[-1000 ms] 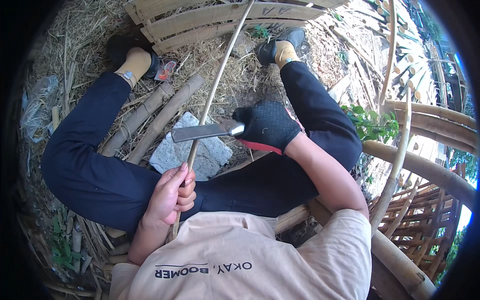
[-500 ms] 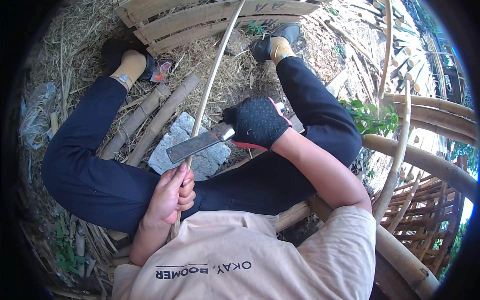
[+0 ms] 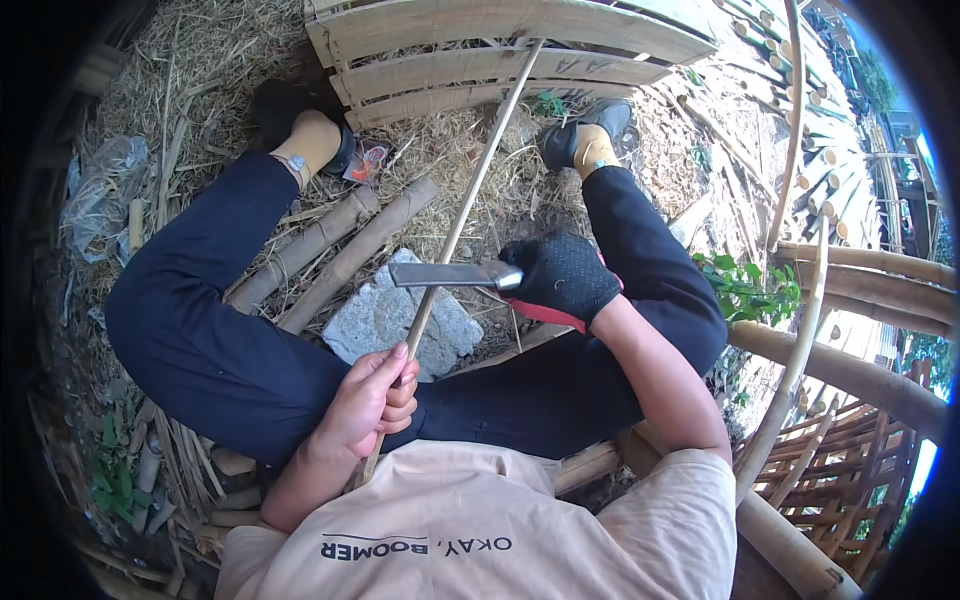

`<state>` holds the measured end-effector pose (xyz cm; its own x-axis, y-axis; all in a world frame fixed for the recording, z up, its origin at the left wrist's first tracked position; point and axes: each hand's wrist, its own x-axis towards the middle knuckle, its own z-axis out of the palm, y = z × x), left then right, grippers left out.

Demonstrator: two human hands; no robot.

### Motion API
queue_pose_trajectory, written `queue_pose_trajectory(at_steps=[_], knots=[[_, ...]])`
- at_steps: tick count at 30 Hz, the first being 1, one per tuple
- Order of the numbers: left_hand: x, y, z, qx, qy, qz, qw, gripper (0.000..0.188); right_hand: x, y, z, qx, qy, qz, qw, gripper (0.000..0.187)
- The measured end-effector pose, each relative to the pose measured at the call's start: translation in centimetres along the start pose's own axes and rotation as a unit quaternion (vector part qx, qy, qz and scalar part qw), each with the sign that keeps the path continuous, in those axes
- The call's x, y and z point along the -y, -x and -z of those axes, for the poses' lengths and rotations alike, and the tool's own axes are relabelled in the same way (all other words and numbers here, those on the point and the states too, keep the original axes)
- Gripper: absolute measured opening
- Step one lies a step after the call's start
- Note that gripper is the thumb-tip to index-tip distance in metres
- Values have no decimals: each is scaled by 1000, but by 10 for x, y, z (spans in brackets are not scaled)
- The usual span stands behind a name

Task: The person shaves the surface of a bamboo pole with a knife while holding it by hand.

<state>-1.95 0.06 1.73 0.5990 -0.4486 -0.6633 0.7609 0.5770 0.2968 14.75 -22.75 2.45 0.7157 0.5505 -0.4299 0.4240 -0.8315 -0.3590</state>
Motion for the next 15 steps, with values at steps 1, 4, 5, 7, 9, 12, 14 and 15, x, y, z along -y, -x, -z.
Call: queue_pose_trajectory(at_steps=[1, 4, 5, 7, 9, 12, 14, 15], knots=[[-1, 0, 0, -2, 2, 1, 1000, 36, 5, 3, -2, 21, -18, 64, 998, 30], [5, -3, 4, -7, -10, -5, 1000, 36, 19, 2, -15, 71, 19, 72, 995, 30], [7, -4, 5, -7, -18, -10, 1000, 36, 17, 1, -16, 67, 20, 78, 994, 30], [8, -5, 2, -27, -33, -15, 999, 37, 10, -1, -20, 58, 21, 90, 994, 30], [7, -6, 0, -43, -47, -17, 998, 37, 10, -1, -20, 58, 39, 74, 995, 30], [7, -6, -3, -55, -56, -20, 997, 38, 9, -3, -20, 54, 55, 64, 995, 30], [5, -5, -3, -58, -58, -20, 996, 38, 8, -5, -20, 47, 60, 62, 995, 30], [4, -4, -4, -60, -60, -18, 996, 38, 7, -5, -20, 42, 63, 61, 995, 30]])
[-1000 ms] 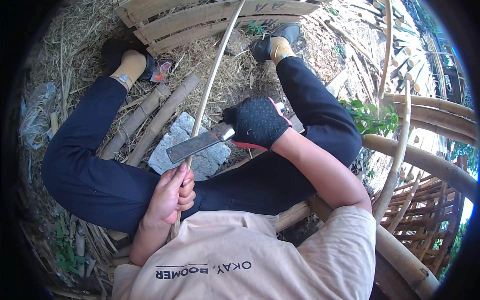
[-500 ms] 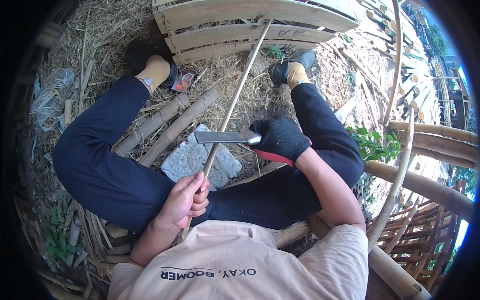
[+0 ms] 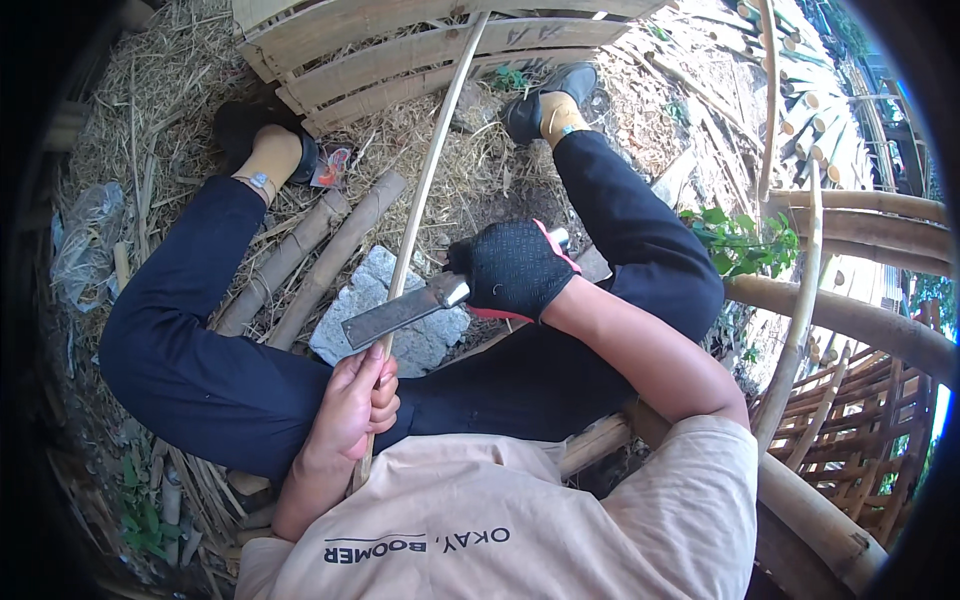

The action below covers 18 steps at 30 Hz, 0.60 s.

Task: The person shaves the surface of a bamboo pole with a knife while holding it by hand.

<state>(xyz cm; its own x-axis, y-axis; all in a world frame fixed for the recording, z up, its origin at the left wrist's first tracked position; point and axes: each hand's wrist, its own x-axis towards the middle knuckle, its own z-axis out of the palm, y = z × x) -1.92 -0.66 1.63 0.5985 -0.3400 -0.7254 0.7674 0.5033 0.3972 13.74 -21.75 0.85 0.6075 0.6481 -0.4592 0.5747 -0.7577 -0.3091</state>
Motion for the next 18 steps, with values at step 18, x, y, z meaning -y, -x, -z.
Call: queue_pose_trajectory(at_steps=[18], knots=[[-6, 3, 5, 40, 39, 11, 998, 37, -48, -4, 13, -170, -24, -143, 975, 26]])
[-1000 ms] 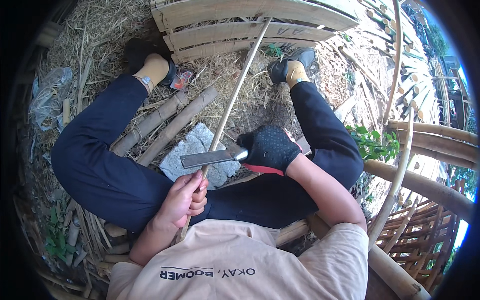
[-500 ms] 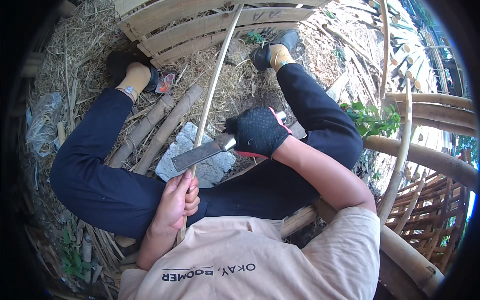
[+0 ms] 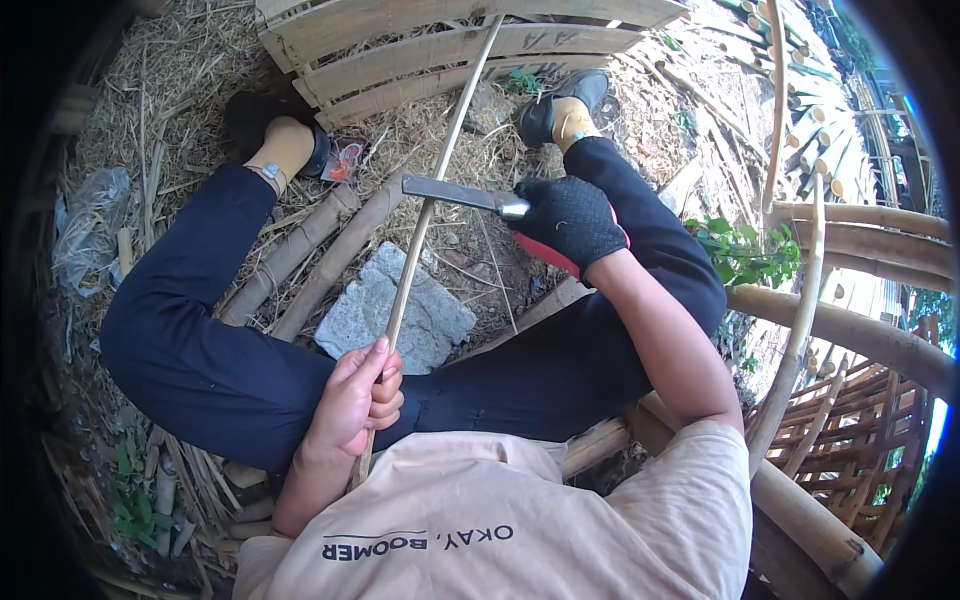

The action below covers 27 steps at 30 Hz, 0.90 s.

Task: The person shaves the surface of a bamboo pole with a knife while holding it by hand.

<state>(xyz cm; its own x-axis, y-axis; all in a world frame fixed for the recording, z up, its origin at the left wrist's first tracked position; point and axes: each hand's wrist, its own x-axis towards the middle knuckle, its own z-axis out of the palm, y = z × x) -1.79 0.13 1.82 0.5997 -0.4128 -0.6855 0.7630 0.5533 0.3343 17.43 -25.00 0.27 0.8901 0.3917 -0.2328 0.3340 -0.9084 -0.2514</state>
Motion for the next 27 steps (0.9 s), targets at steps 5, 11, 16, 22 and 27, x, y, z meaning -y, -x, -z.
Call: queue_pose_trajectory(at_steps=[5, 11, 16, 22, 27], knots=[[0, -1, 0, 4, 0, 2, 1000, 36, 40, 22, 2, 106, -35, 130, 985, 26], [5, -3, -3, -29, -37, -11, 999, 37, 43, 17, -1, 138, 15, 121, 983, 23], [4, -1, -3, -29, -38, -11, 999, 38, 43, 14, 1, 118, 17, 117, 986, 23], [1, 0, -4, -22, -24, -3, 999, 38, 35, 11, -3, 100, 13, 118, 988, 26], [0, 2, -2, -23, -18, -1, 1000, 38, 31, 8, -2, 87, 39, 110, 989, 24]])
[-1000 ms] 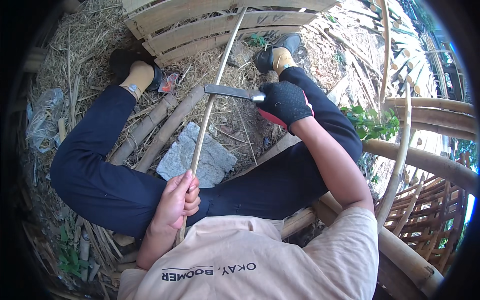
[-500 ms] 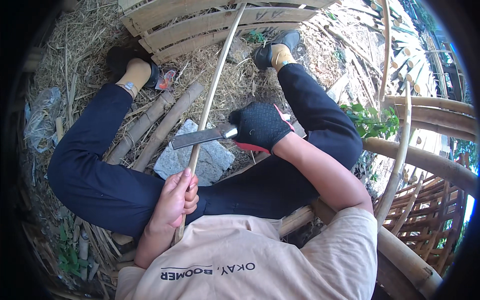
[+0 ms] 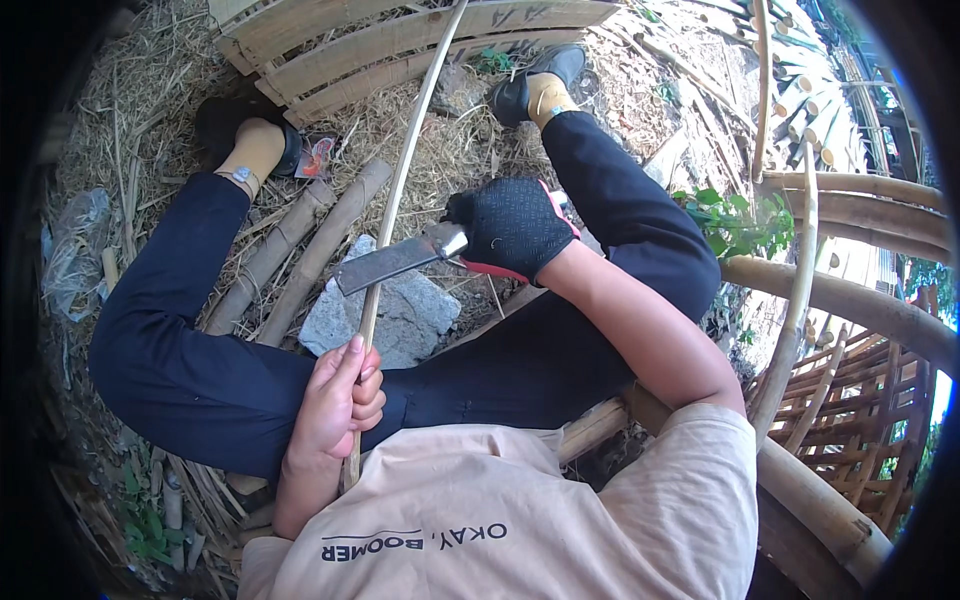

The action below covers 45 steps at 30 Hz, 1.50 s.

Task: The person shaves the surface of a bamboo pole with a knife while holding it by hand.

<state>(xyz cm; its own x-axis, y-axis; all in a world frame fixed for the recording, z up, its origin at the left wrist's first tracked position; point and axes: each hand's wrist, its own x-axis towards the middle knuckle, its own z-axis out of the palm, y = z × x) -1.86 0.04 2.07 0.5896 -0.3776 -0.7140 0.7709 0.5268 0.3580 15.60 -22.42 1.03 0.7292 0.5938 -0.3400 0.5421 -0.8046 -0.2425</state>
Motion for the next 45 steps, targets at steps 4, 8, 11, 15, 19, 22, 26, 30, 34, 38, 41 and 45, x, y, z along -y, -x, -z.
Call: queue_pose_trajectory(at_steps=[4, 8, 11, 15, 19, 22, 26, 30, 34, 38, 41, 45], knots=[[-1, 4, 1, 9, 9, 3, 1000, 38, -47, -13, -6, -99, -30, -119, 988, 22], [-1, 3, 0, 14, 15, -5, 1000, 38, -69, -18, -2, -148, 28, -88, 985, 22], [0, 1, 0, 19, 25, -4, 999, 37, -28, -5, 0, -70, -75, -116, 988, 24], [2, -2, 3, 17, 18, -6, 1000, 38, 8, 5, -1, -5, -66, 3, 998, 24], [5, -3, 1, -1, -8, -7, 1000, 38, 5, 1, -5, 37, -64, 3, 997, 28], [5, -4, 0, -9, -19, -10, 1000, 38, 6, -1, -4, 22, -36, 9, 999, 27], [6, -4, 1, -9, -26, -14, 1000, 38, 7, -3, 3, 35, -21, 5, 999, 21], [4, -4, -2, -15, -29, -11, 999, 38, 0, -5, -2, 12, -12, -6, 1000, 22], [3, -2, 0, -12, -21, -10, 1000, 38, -5, -7, 3, -20, -6, -51, 998, 22], [3, 1, 1, 0, -8, -1, 1000, 38, -58, -20, 0, -134, 23, -100, 986, 20], [1, 1, 1, 10, 7, -1, 1000, 38, -60, -16, 1, -158, 52, -100, 981, 22], [1, 0, 3, 17, 14, -3, 1000, 38, -13, -6, 3, -46, -65, -82, 993, 30]])
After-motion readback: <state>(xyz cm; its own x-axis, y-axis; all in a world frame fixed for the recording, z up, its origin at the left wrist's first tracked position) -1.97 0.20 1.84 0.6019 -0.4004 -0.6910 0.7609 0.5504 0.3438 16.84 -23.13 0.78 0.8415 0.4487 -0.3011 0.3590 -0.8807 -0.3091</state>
